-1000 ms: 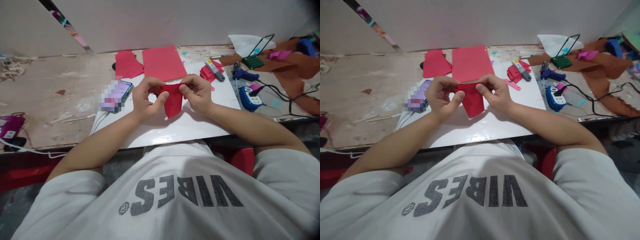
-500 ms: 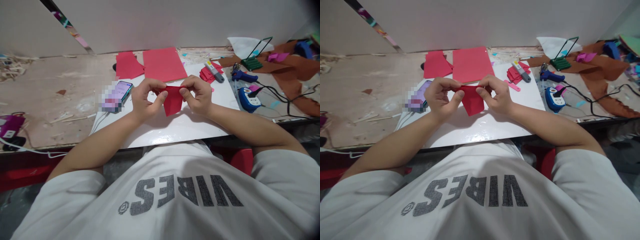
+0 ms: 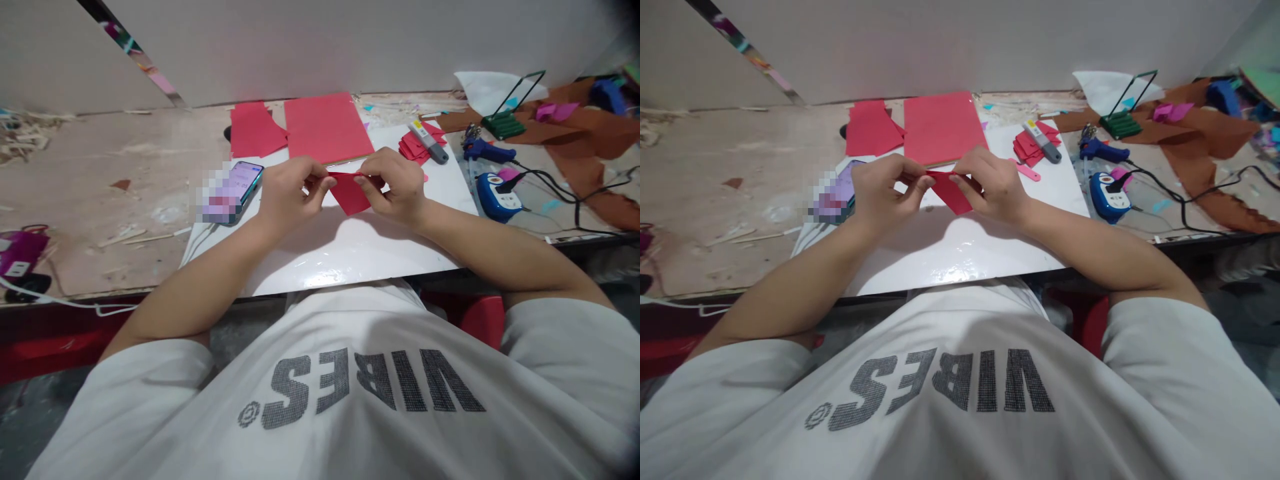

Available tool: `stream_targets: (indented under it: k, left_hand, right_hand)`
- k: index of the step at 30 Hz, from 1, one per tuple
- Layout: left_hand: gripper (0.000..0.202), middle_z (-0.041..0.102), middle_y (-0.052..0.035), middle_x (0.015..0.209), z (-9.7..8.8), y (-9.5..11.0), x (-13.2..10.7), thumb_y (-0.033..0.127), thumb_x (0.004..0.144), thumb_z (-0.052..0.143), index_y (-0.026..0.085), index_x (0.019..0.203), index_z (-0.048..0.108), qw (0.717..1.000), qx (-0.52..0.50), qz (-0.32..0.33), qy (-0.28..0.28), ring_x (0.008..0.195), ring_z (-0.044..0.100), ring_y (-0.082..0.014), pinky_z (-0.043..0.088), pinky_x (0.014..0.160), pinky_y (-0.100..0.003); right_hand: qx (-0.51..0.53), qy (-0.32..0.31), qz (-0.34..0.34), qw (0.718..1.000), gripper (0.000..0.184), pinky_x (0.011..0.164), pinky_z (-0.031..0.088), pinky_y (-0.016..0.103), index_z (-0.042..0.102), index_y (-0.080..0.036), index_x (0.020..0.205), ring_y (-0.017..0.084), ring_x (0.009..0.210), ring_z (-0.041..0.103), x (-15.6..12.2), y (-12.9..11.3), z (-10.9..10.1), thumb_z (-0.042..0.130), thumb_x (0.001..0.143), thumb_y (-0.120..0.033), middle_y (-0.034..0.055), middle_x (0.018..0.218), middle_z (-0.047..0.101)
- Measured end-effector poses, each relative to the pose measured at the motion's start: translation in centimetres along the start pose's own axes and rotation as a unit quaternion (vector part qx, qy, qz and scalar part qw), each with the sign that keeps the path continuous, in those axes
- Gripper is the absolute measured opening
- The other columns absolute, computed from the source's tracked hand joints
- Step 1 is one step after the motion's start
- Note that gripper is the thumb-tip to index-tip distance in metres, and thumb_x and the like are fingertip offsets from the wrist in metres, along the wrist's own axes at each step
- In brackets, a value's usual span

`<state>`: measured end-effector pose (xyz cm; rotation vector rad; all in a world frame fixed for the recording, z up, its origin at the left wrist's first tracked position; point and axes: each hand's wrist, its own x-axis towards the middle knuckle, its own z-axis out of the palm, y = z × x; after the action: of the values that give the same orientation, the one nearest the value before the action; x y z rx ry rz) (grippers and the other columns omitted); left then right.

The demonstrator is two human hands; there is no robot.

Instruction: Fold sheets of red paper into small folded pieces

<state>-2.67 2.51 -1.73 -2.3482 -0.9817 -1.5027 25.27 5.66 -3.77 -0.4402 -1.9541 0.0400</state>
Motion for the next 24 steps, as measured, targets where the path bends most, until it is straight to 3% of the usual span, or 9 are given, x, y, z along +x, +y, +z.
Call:
stream_targets:
  k: [2,7,12,14,16,20,24]
  left_hand:
    - [0.056,0.081,-0.0005,0.08,-0.2,0.1,0.1,0.077,0.129,0.067,0.029,0.1,0.073,1.0,-0.003,-0.004,0.003,0.064,0.075,-0.0191,0.059,0.063,-0.033]
    - [0.047,0.084,-0.0021,0.089,-0.4,-0.3,-0.1,0.07,0.13,0.071,0.03,0.106,0.075,0.998,-0.06,-0.004,-0.014,0.074,0.08,-0.0207,0.064,0.074,-0.036]
    - [0.045,0.085,-0.0028,0.094,-0.1,-0.9,-0.4,0.071,0.13,0.072,0.031,0.11,0.077,0.996,-0.084,-0.009,-0.029,0.081,0.083,-0.0228,0.067,0.081,-0.038]
    - [0.048,0.085,-0.0034,0.092,0.0,-0.8,-0.4,0.072,0.13,0.072,0.031,0.107,0.077,0.997,-0.073,0.005,-0.022,0.079,0.082,-0.023,0.065,0.078,-0.039]
    - [0.049,0.084,-0.0038,0.089,-0.1,-0.6,-0.2,0.072,0.13,0.07,0.031,0.105,0.078,0.998,-0.061,0.029,-0.02,0.075,0.08,-0.0233,0.064,0.075,-0.039]
    - [0.027,0.086,-0.0009,0.089,-0.5,0.2,0.6,0.054,0.129,0.078,0.033,0.112,0.079,0.99,-0.068,0.12,0.006,0.072,0.079,-0.0217,0.061,0.071,-0.037]
    - [0.013,0.088,0.0004,0.093,-0.6,0.8,1.3,0.036,0.123,0.083,0.032,0.114,0.075,0.981,-0.065,0.182,0.03,0.073,0.08,-0.0213,0.058,0.069,-0.036]
  right_hand:
    - [0.008,-0.011,0.018,1.0,0.04,0.079,0.065,0.047,0.084,-0.036,0.122,0.028,0.088,0.076,-0.1,0.1,-0.1,0.064,0.131,-0.069,0.0072,0.108,0.087]
    - [0.04,0.025,0.026,0.999,0.041,0.079,0.065,0.048,0.081,-0.035,0.12,0.026,0.088,0.074,0.3,-0.2,-0.2,0.063,0.132,-0.071,0.007,0.108,0.086]
    - [0.087,-0.002,0.107,0.99,0.052,0.094,0.072,0.049,0.085,-0.037,0.13,0.027,0.099,0.076,0.1,0.3,-0.1,0.075,0.122,-0.087,0.0092,0.119,0.091]
    - [0.087,0.001,0.078,0.993,0.05,0.092,0.073,0.049,0.087,-0.035,0.138,0.028,0.102,0.08,0.3,0.3,-0.2,0.072,0.126,-0.081,0.0092,0.123,0.092]
    - [0.087,0.015,-0.002,0.996,0.042,0.081,0.072,0.044,0.086,-0.033,0.145,0.026,0.102,0.084,0.8,-0.1,-0.5,0.069,0.13,-0.069,0.008,0.124,0.092]
    - [0.062,0.006,-0.118,0.991,0.02,0.068,0.062,0.033,0.081,-0.035,0.145,0.021,0.097,0.085,2.0,-0.9,-1.5,0.068,0.131,-0.04,0.0052,0.124,0.09]
    - [-0.013,-0.06,-0.134,0.989,0.017,0.069,0.057,0.035,0.079,-0.033,0.134,0.018,0.087,0.081,2.2,-1.0,-2.5,0.063,0.129,-0.032,0.0056,0.133,0.089]
